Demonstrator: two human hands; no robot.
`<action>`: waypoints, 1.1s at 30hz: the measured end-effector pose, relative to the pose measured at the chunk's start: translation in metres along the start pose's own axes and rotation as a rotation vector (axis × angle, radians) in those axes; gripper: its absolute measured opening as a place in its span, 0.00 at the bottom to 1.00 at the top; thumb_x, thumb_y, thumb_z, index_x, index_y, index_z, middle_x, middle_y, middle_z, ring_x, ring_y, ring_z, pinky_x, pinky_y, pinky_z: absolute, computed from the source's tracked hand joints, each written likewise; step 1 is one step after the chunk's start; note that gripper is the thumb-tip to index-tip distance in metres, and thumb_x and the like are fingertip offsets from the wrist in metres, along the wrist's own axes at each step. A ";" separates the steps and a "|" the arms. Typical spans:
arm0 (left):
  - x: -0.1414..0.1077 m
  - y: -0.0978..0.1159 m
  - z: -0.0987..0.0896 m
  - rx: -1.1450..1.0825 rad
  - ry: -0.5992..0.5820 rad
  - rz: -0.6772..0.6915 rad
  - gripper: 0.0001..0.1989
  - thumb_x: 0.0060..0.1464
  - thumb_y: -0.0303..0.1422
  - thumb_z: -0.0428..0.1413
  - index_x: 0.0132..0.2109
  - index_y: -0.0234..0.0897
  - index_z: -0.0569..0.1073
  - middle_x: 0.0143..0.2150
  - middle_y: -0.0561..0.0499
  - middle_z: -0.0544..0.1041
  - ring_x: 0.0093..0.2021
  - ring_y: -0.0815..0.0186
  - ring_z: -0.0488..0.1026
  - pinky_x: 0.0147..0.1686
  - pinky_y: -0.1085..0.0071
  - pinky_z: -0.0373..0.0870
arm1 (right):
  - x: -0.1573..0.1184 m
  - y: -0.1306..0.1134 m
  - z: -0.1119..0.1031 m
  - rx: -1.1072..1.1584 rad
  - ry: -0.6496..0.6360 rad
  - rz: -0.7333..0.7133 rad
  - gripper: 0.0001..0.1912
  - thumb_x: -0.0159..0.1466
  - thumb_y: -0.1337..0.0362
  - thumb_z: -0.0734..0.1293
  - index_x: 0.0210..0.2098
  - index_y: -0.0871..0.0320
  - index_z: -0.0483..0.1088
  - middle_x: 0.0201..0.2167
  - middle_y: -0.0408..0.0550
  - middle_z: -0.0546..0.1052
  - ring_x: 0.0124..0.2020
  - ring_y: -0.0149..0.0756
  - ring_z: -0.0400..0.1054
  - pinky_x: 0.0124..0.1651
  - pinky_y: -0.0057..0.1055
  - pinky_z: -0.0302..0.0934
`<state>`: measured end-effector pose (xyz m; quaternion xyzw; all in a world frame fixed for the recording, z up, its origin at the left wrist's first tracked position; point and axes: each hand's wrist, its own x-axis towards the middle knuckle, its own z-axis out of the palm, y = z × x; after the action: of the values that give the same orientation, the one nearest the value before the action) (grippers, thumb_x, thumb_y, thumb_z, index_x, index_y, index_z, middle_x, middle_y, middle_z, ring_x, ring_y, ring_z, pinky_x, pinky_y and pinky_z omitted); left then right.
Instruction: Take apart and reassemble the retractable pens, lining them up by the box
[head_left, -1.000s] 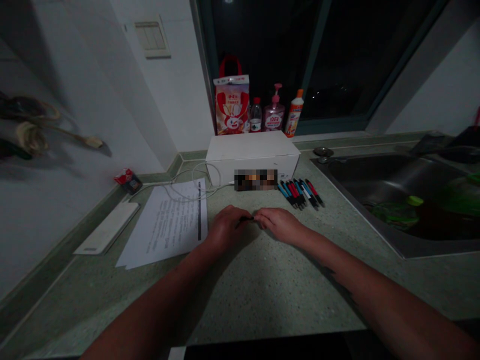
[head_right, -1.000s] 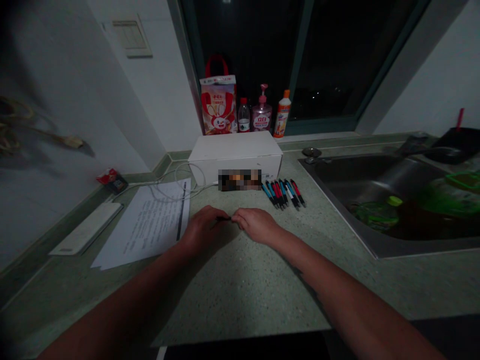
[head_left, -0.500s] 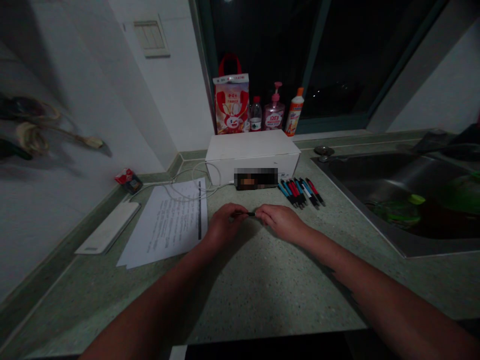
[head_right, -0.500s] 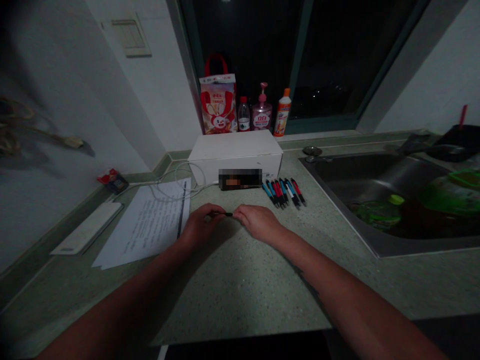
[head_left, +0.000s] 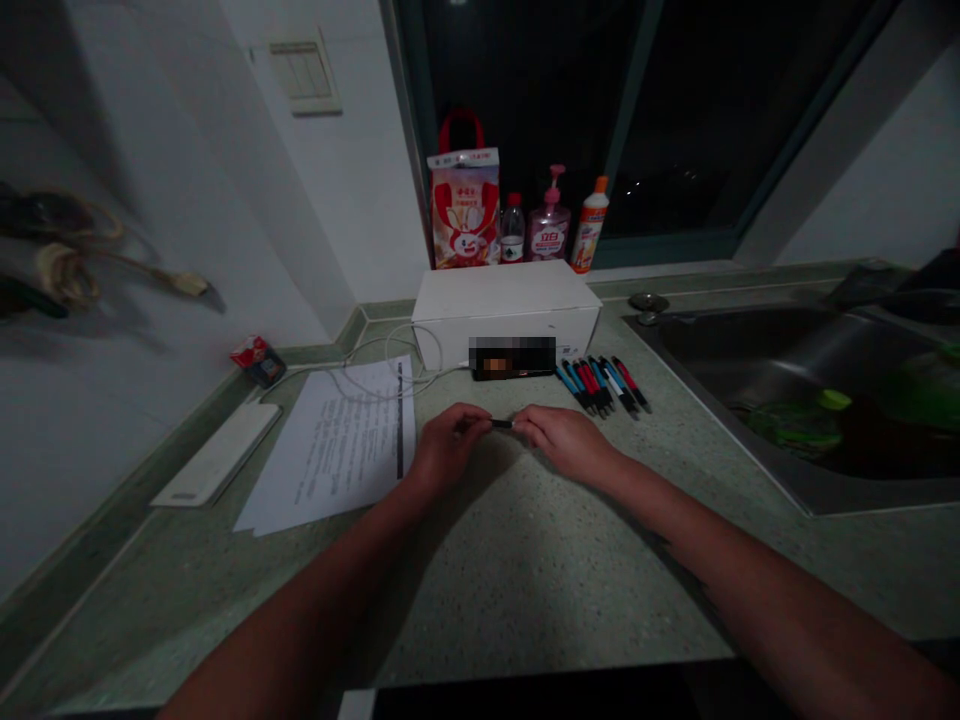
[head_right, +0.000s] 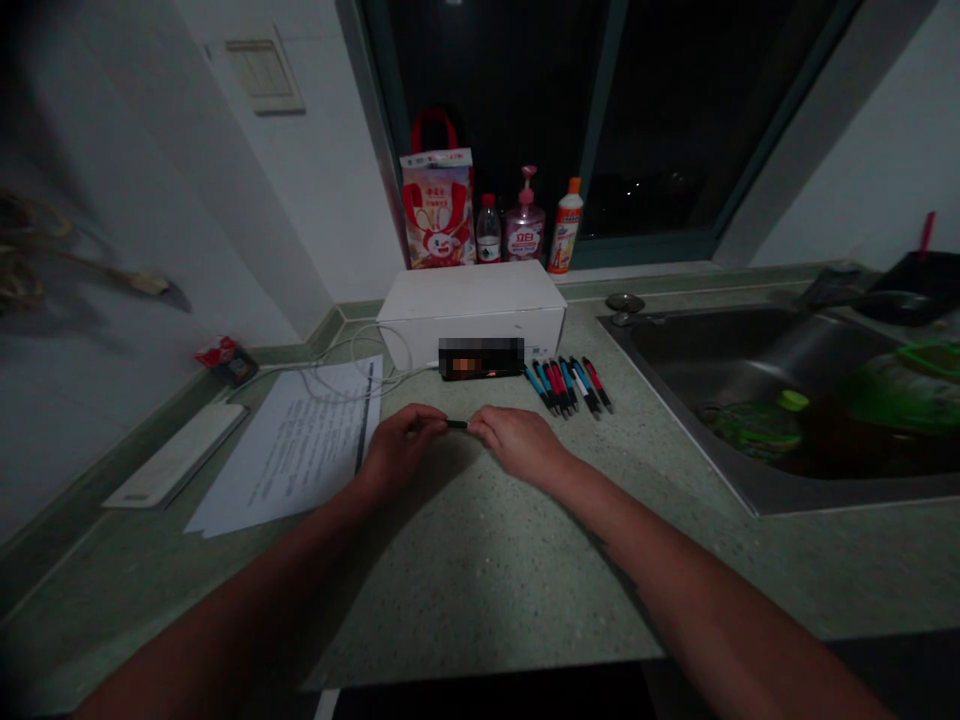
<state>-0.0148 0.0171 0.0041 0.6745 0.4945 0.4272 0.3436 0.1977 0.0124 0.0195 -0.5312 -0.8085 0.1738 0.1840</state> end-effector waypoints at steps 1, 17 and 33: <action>0.000 0.000 0.000 -0.001 0.011 0.015 0.06 0.55 0.35 0.60 0.39 0.40 0.78 0.37 0.51 0.83 0.38 0.63 0.79 0.42 0.65 0.75 | 0.000 0.000 -0.001 0.003 0.001 0.001 0.12 0.73 0.62 0.61 0.43 0.55 0.76 0.33 0.47 0.81 0.36 0.38 0.73 0.38 0.31 0.56; 0.000 -0.002 0.002 -0.050 -0.044 0.003 0.05 0.55 0.34 0.60 0.38 0.39 0.77 0.36 0.50 0.83 0.37 0.63 0.80 0.40 0.66 0.76 | -0.001 -0.002 -0.001 -0.072 -0.011 -0.032 0.12 0.74 0.58 0.61 0.46 0.54 0.76 0.41 0.49 0.82 0.42 0.40 0.75 0.41 0.32 0.59; 0.000 0.001 0.001 -0.027 -0.045 -0.004 0.04 0.54 0.34 0.61 0.36 0.39 0.78 0.35 0.50 0.83 0.36 0.62 0.80 0.41 0.65 0.76 | -0.001 -0.002 0.000 -0.092 0.001 -0.047 0.12 0.74 0.58 0.62 0.45 0.54 0.77 0.40 0.49 0.82 0.42 0.41 0.75 0.41 0.33 0.59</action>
<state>-0.0136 0.0164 0.0048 0.6783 0.4822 0.4180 0.3643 0.1966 0.0109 0.0206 -0.5202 -0.8278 0.1318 0.1637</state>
